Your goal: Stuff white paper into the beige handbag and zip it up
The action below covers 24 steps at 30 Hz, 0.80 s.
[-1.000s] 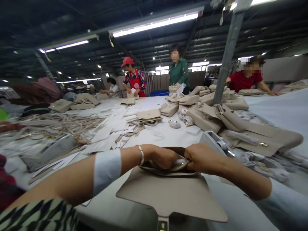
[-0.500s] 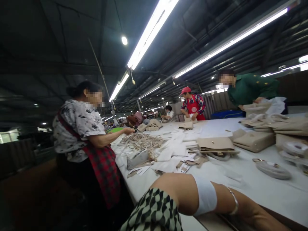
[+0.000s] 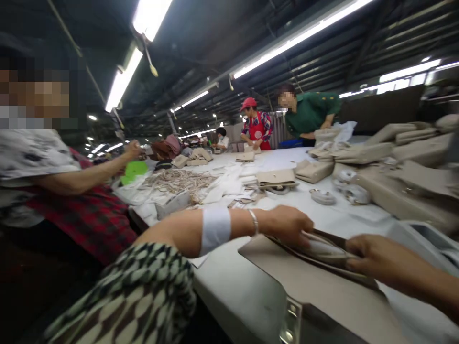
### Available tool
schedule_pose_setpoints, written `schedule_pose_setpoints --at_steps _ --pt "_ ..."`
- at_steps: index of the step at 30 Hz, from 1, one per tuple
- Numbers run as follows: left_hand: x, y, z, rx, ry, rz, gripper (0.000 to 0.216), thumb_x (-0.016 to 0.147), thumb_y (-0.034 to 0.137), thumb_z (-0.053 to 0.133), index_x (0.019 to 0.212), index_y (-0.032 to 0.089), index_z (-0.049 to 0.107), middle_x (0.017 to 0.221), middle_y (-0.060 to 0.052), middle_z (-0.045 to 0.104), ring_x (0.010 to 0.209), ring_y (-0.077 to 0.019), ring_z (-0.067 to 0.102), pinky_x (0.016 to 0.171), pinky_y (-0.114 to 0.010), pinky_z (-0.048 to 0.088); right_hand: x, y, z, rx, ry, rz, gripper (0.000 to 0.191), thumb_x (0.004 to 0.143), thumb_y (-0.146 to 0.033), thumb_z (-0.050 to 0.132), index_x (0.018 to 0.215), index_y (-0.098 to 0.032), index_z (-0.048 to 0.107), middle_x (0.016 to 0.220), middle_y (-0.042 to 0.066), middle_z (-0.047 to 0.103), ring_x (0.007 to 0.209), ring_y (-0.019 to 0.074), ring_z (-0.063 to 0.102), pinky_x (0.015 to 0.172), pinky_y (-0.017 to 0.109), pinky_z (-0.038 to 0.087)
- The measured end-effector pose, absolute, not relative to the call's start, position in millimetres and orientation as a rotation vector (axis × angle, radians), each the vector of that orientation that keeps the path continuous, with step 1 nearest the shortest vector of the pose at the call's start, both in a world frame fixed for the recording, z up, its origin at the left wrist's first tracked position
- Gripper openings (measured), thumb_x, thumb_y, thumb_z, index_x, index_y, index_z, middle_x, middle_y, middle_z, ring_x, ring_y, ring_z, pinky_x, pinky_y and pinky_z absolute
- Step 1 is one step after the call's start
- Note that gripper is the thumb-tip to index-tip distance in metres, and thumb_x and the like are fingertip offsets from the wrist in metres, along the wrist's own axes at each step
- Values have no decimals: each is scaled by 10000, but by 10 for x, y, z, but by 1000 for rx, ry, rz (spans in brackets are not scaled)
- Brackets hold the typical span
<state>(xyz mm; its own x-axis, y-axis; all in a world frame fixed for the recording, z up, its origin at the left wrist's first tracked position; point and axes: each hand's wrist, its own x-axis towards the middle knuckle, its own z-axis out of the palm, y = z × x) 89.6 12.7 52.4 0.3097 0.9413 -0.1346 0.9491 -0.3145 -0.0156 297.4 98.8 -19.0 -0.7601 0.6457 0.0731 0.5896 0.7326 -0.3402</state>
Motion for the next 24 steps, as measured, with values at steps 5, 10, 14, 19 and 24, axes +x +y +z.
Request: schedule_pose_setpoints --at_steps 5,10,14,19,24 --pt "89 -390 418 2078 1734 605 567 781 443 645 1268 188 509 1297 -123 533 1157 -236 499 951 -333 391 2944 734 193 -1067 -2957 264 93 682 -304 588 652 -222 619 674 21 646 642 201 595 513 280 288" --pt "-22 -579 -159 1523 1369 957 447 858 496 523 1135 146 555 1079 -90 615 953 -189 575 827 -304 454 2748 584 379 -976 -3054 -171 117 691 -222 603 784 -202 671 758 77 673 718 237 630 537 275 287" --pt "72 -487 -380 1253 1196 1208 424 791 450 616 1068 134 553 890 -42 616 774 -160 581 683 -264 460 2583 502 423 -905 -3074 -383 253 707 -380 679 860 -178 675 863 109 636 781 272 614 603 307 380" --pt "-20 -396 -413 1228 1131 1275 371 792 388 622 1067 149 555 859 -20 607 738 -135 560 683 -249 439 2339 348 326 -615 -2956 -392 306 765 -233 642 1063 -178 598 1052 96 590 947 260 546 804 356 420" --pt "-97 -400 -437 1382 1177 1256 327 814 376 588 1030 131 570 840 -17 586 744 -127 527 700 -242 415 2274 394 183 -486 -2989 -199 220 836 -121 530 1036 -185 598 963 54 614 895 196 541 783 285 413"
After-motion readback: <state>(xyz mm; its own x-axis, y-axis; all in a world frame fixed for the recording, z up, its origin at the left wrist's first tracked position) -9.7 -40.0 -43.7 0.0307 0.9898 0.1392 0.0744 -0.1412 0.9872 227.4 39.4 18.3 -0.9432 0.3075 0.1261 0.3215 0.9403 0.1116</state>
